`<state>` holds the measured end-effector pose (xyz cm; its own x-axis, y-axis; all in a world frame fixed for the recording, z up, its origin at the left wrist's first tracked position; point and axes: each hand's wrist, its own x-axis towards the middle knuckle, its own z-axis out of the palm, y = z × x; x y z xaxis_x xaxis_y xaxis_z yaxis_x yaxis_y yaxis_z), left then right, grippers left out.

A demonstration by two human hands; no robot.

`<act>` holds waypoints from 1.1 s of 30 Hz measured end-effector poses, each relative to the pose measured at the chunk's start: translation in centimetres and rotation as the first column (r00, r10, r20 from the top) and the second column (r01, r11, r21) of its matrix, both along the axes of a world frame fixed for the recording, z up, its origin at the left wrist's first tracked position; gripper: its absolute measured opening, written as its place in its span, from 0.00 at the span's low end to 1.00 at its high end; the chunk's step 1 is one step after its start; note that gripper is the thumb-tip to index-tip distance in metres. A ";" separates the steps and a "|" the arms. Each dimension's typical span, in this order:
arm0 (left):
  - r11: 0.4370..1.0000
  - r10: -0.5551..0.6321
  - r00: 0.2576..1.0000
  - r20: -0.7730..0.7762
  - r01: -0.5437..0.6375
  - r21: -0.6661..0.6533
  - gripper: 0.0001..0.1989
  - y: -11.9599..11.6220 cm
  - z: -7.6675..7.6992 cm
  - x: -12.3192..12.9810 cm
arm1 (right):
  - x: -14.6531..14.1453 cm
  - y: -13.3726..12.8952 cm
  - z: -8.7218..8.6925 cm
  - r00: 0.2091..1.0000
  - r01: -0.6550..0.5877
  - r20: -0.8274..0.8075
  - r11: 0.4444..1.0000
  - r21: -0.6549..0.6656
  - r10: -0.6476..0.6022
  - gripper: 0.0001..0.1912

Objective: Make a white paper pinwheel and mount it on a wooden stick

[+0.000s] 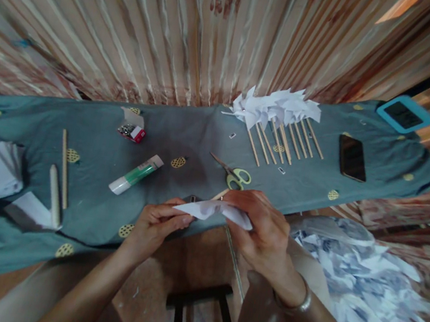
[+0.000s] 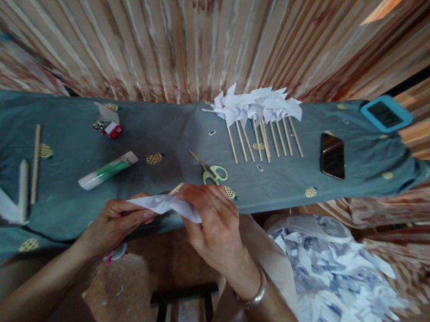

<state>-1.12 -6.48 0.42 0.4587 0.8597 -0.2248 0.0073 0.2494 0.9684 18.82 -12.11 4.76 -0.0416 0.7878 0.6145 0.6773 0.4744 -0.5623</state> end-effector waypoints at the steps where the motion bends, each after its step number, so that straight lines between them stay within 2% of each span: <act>1: 1.000 0.003 1.000 -0.005 -0.003 0.004 0.09 0.0 0.1 0.0 | 0.0 0.0 0.0 0.999 0.017 -0.034 0.999 -0.050 -0.018 0.10; 5: 1.000 0.012 1.000 -0.017 -0.011 0.016 0.08 -0.1 0.2 0.1 | -0.1 0.3 -0.1 0.970 0.056 -0.212 0.958 -0.281 -0.119 0.03; 11: 0.999 0.046 0.999 0.016 -0.046 -0.011 0.08 -0.9 -0.5 0.1 | 0.0 1.8 -1.6 0.847 -0.104 -0.513 0.900 -0.423 -0.143 0.05; 15: 0.991 0.115 0.993 0.015 -0.114 -0.072 0.11 -1.9 -0.2 0.2 | 0.0 2.8 -2.6 0.758 -0.231 -0.625 0.819 -0.526 -0.187 0.12; 20: 0.935 0.271 0.962 0.009 -0.261 -0.238 0.15 -4.1 -0.7 -0.5 | -0.5 3.4 -3.4 0.748 -0.361 -0.640 0.699 -0.617 -0.178 0.18; 23: 0.869 0.379 0.925 0.015 -0.351 -0.349 0.17 -5.9 -1.9 -1.2 | -1.2 3.7 -4.2 0.782 -0.426 -0.614 0.632 -0.647 -0.102 0.18; 26: 0.791 0.457 0.890 0.011 -0.400 -0.462 0.19 -7.6 -3.0 -1.5 | -2.0 4.3 -4.7 0.861 -0.422 -0.508 0.565 -0.709 0.007 0.14; 29: 0.722 0.506 0.862 0.006 -0.420 -0.550 0.20 -8.8 -3.5 -1.4 | -2.6 5.2 -4.7 0.949 -0.315 -0.260 0.500 -0.807 0.177 0.11; 31: 0.706 0.525 0.851 0.026 -0.418 -0.571 0.19 -9.1 -3.7 -1.2 | -2.9 5.9 -4.4 0.955 -0.232 -0.103 0.481 -0.845 0.279 0.12; 33: 0.695 0.533 0.845 0.035 -0.414 -0.588 0.17 -9.2 -3.8 -1.1 | -3.1 6.6 -4.0 0.942 -0.179 -0.011 0.476 -0.861 0.335 0.11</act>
<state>-2.26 -15.69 -3.41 0.1081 0.7333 -0.6712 -0.4248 0.6445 0.6357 15.70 -5.51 0.80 -0.3541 0.8608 -0.3657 0.7125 -0.0050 -0.7017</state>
